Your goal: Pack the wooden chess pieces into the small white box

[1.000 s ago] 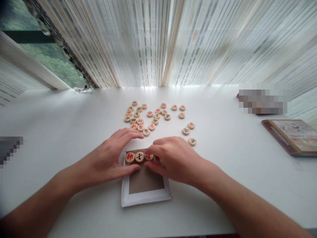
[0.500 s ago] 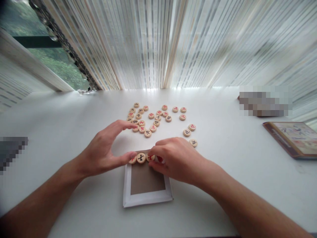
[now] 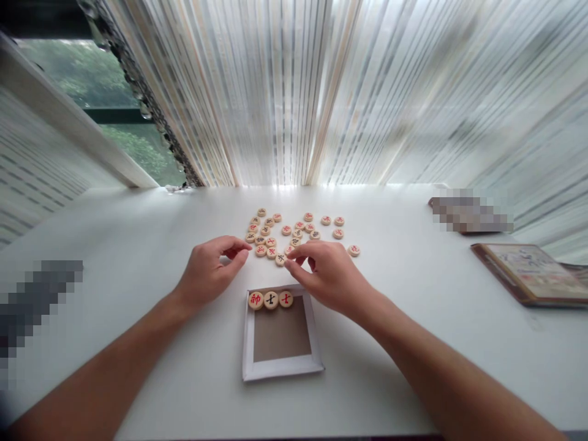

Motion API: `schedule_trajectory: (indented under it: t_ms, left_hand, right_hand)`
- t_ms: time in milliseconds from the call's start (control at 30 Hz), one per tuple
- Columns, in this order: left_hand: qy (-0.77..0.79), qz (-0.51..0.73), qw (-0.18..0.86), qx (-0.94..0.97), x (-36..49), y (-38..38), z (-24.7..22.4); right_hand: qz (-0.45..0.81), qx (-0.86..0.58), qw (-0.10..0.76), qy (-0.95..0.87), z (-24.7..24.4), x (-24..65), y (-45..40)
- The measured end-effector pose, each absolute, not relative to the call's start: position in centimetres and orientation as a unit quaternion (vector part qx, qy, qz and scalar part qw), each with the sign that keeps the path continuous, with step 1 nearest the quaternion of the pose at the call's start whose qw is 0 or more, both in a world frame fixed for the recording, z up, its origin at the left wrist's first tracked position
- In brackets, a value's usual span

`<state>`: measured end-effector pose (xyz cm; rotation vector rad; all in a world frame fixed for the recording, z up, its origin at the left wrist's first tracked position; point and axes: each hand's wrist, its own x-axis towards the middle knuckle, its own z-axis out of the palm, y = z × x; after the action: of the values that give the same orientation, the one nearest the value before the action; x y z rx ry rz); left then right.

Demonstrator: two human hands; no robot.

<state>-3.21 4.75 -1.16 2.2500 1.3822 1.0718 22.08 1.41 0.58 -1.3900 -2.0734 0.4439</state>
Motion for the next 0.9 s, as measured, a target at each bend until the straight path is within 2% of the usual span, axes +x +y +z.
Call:
schedule_trajectory:
  t_ms: [333,567,733,900]
  left_hand:
    - [0.455,0.379,0.150,0.792,-3.2,4.7,-1.3]
    - [0.452,0.381,0.155,0.791,-3.2,4.7,-1.6]
    - [0.451,0.385,0.166,0.788,-3.1,4.6,-1.4]
    - [0.455,0.395,0.200,0.773,-3.0,4.4,-1.0]
  right_hand:
    - [0.137,-0.586,0.195,-0.775,1.1,17.9,7.1]
    - [0.142,-0.615,0.163,-0.758,0.6,17.0,9.3]
    - [0.142,-0.610,0.183,-0.758,0.2,16.9,9.8]
    - [0.164,-0.585,0.265,-0.749,0.7,18.1,8.3]
